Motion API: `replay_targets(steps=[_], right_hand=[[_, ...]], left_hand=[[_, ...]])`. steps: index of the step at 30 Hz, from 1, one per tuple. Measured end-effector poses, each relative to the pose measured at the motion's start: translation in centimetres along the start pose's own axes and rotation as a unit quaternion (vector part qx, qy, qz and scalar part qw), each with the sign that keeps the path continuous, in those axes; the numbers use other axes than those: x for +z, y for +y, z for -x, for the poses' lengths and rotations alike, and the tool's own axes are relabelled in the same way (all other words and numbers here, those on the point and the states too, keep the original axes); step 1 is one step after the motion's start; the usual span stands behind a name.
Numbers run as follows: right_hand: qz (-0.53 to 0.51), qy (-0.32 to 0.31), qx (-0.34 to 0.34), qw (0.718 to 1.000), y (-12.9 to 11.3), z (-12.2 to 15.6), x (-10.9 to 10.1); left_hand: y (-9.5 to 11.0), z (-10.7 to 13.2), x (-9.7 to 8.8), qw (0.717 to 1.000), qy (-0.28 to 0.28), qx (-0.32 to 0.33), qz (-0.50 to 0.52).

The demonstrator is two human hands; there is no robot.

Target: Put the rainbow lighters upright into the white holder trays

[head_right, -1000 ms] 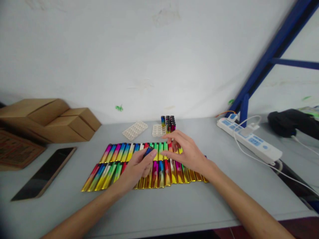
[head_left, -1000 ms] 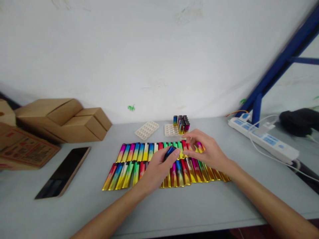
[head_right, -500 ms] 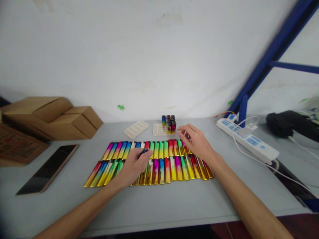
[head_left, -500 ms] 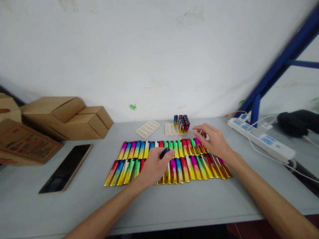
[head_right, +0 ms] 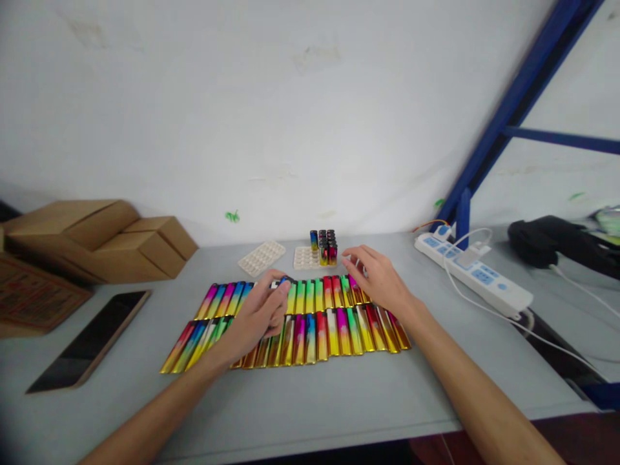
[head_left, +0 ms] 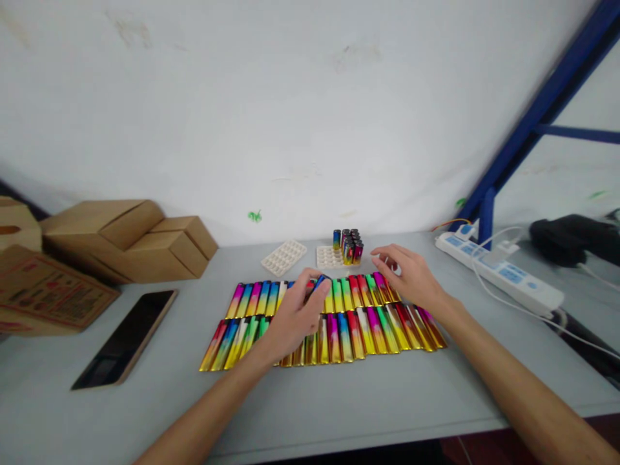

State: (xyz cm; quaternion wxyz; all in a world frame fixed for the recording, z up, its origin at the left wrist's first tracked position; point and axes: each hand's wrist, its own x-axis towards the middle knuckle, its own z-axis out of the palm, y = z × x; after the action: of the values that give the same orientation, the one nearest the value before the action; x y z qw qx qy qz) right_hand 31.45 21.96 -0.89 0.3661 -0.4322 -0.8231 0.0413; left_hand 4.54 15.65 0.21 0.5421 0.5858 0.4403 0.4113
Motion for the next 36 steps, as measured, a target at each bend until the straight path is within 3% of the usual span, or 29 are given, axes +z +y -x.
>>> replay_targets(steps=[3,9,14,17,25,36], right_hand=[[0.002,0.006,0.008,1.0,0.5,0.0,-0.2],[0.007,0.019,0.014,1.0,1.9,0.1,-0.5],[0.013,0.026,0.026,0.999,2.5,0.0,-0.8],[0.013,0.033,0.029,0.999,2.6,0.0,-0.9],[0.0,0.017,0.03,0.999,2.8,0.0,-0.8],[0.013,0.006,0.028,1.0,3.0,0.0,-0.6]], left_hand=[[0.6,-1.3,-1.2,0.998,-0.015,0.03,0.05],[1.4,-7.0,-3.6,0.994,-0.003,0.086,-0.069],[0.7,-12.7,-3.8,0.982,0.063,0.142,-0.112],[-0.2,-14.7,-3.6,0.973,0.07,0.164,-0.148],[-1.3,-16.0,-3.7,0.939,0.047,0.209,-0.269],[-0.7,-16.1,-3.3,0.917,0.01,0.227,-0.328]])
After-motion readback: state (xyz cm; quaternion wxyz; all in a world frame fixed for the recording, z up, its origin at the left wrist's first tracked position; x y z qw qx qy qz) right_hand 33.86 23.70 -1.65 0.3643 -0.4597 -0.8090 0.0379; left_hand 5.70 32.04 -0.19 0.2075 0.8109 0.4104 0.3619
